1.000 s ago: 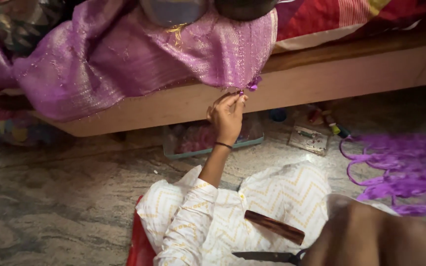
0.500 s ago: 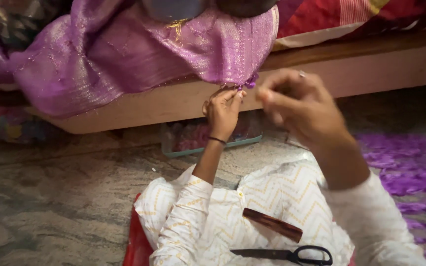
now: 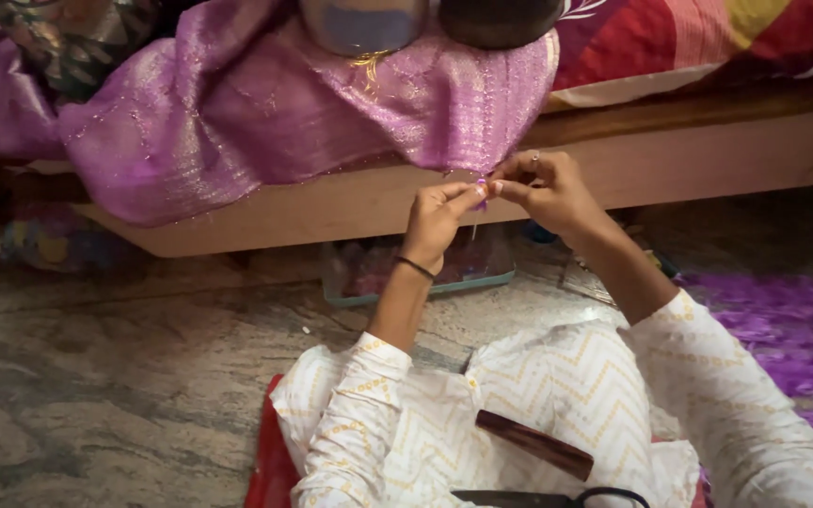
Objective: Manually attach purple tassels to the edge of a purple shimmering fabric by hand, trimming them with scissors and straightening them with a comb.
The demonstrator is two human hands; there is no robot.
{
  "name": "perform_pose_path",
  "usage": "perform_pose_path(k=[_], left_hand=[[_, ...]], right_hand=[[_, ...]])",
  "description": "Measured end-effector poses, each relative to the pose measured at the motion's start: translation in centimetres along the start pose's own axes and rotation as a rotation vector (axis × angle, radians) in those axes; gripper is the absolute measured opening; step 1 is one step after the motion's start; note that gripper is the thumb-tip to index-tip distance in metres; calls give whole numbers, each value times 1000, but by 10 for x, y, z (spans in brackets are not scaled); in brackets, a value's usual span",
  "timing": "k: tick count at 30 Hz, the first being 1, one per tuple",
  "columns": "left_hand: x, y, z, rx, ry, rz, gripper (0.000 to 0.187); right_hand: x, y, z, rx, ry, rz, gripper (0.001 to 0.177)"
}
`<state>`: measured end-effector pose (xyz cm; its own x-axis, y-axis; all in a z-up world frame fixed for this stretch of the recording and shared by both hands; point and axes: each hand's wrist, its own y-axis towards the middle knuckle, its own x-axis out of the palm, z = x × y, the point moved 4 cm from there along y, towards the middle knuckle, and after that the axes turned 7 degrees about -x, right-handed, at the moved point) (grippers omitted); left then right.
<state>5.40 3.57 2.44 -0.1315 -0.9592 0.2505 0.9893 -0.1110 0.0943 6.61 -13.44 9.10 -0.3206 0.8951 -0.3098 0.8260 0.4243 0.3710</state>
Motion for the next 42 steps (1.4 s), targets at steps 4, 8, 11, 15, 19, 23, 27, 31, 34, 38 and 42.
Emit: perform_pose_path(k=[4, 8, 11, 15, 19, 23, 27, 31, 34, 38, 42], left_hand=[[1, -2, 0, -1, 99, 62, 18], [5, -6, -2, 7, 205, 150, 19], [9, -16, 12, -48, 596, 357, 20], [13, -19, 9, 215, 789, 477, 19], [23, -30, 5, 337, 885, 587, 12], [31, -33, -3, 305, 890, 642, 11], [31, -43, 3, 282, 850, 777, 10], [35, -51, 24, 364, 893, 831, 14], [40, -52, 36, 467, 947, 831, 9], [20, -34, 8, 374, 757, 685, 9], [7, -8, -39, 149, -54, 354, 14]], right_hand=[[0, 0, -22, -159, -384, 51, 10], [2, 2, -35, -269, -531, 33, 11], [-1, 5, -38, -344, -619, -38, 8], [-13, 14, -32, -454, -812, -133, 9], [-13, 36, -40, -541, -1052, -232, 7], [18, 61, -74, -712, -1031, -344, 8], [54, 81, -71, -770, -1037, -587, 13], [60, 102, -27, -427, -1233, -795, 13], [51, 97, -36, -555, -1070, -707, 9], [32, 51, -60, -841, -840, -367, 9], [11, 4, -36, -554, -574, -41, 12]])
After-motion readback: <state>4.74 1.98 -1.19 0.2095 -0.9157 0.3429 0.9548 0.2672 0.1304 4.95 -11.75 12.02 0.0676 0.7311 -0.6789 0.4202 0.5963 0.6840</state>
